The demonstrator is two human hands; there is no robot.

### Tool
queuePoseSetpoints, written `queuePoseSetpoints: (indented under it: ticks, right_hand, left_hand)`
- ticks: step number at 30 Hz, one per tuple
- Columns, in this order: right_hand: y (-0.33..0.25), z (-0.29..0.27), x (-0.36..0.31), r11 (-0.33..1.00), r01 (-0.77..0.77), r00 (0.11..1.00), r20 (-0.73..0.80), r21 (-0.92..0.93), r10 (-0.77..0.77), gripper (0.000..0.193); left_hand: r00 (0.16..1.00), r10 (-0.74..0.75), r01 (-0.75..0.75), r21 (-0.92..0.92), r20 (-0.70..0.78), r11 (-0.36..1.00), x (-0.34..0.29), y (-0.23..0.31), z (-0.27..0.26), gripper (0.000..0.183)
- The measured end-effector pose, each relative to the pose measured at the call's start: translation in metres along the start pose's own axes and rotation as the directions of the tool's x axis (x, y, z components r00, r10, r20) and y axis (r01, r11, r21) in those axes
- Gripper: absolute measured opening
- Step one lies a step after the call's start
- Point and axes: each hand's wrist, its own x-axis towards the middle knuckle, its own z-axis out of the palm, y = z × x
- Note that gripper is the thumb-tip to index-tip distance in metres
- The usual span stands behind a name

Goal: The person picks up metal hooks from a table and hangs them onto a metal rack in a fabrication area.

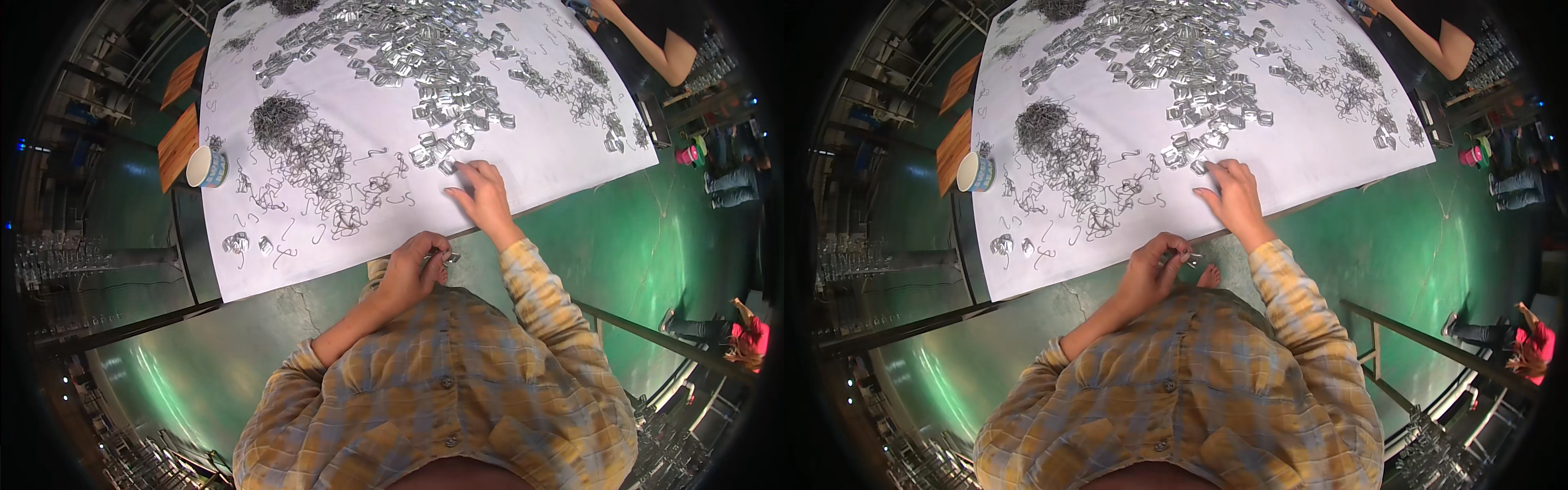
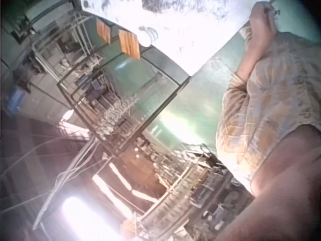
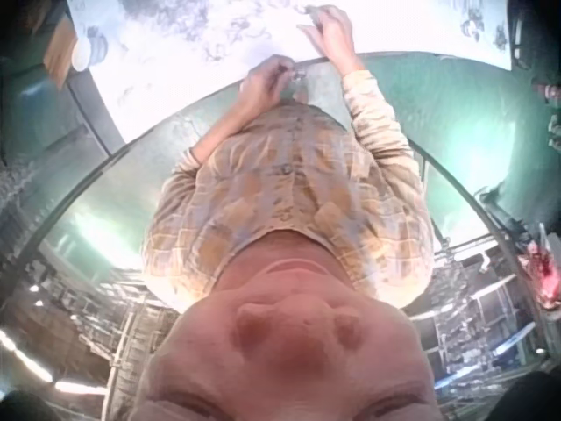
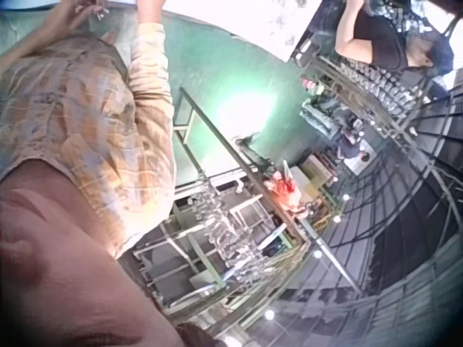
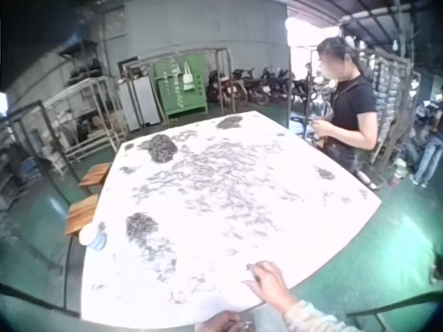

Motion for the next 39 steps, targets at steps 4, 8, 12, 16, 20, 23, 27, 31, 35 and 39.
queuePoseSetpoints:
  ticks: [4, 8, 12, 16, 20, 23, 27, 31, 35, 39]
  right_hand:
    - [0.014, 0.025, 0.019, 0.982, 0.053, 0.999, 0.005, -0.183, -0.053, 0.025]
    - [0.003, 0.005, 0.023, 0.988, -0.113, 0.994, 0.002, 0.107, 0.113, 0.01]
    - [-0.045, -0.044, 0.006, 0.544, -0.56, 0.825, 0.485, 0.625, 0.291, 0.01]
    - [-0.072, -0.07, -0.011, 0.502, -0.608, 0.784, 0.568, 0.616, 0.253, 0.021]
    - [-0.078, -0.074, -0.022, 0.587, -0.545, 0.817, 0.536, 0.598, 0.213, 0.028]
    - [-0.076, -0.073, -0.024, 0.77, -0.428, 0.847, 0.507, 0.474, 0.159, 0.03]
    - [-0.083, -0.076, -0.02, 0.864, -0.31, 0.892, 0.436, 0.397, 0.12, 0.03]
    - [-0.088, -0.078, -0.024, 0.866, -0.3, 0.904, 0.408, 0.399, 0.125, 0.021]
    - [-0.089, -0.074, -0.035, 0.891, -0.279, 0.903, 0.415, 0.359, 0.116, 0.013]
    - [-0.093, -0.068, -0.043, 0.883, -0.252, 0.911, 0.404, 0.395, 0.079, 0.012]
  left_hand:
    - [1.0, 0.001, 0.0, 0.033, -0.03, 0.999, -0.004, 0.003, 0.003, 0.01]
    - [0.993, 0.059, -0.052, 0.072, -0.104, 0.996, -0.005, -0.003, 0.003, 0.01]
    - [0.981, 0.091, -0.089, 0.021, -0.171, 0.996, -0.003, -0.01, 0.002, 0.013]
    - [0.976, -0.031, 0.028, -0.019, -0.215, 0.999, 0.002, -0.006, 0.003, 0.01]
    - [0.979, 0.0, -0.003, -0.014, -0.204, 1.0, 0.004, -0.006, 0.005, 0.01]
    - [0.981, 0.06, -0.052, 0.048, -0.186, 0.998, 0.003, -0.006, 0.005, 0.011]
    - [0.987, -0.011, 0.011, -0.002, -0.16, 1.0, -0.004, -0.004, 0.001, 0.011]
    - [0.999, -0.026, 0.022, -0.104, -0.033, 0.994, -0.004, -0.009, -0.011, 0.011]
    - [0.978, 0.079, -0.02, 0.289, -0.195, 0.957, 0.026, -0.033, -0.056, 0.013]
    - [0.895, 0.332, 0.029, 0.781, -0.298, 0.624, 0.082, -0.078, -0.101, 0.009]
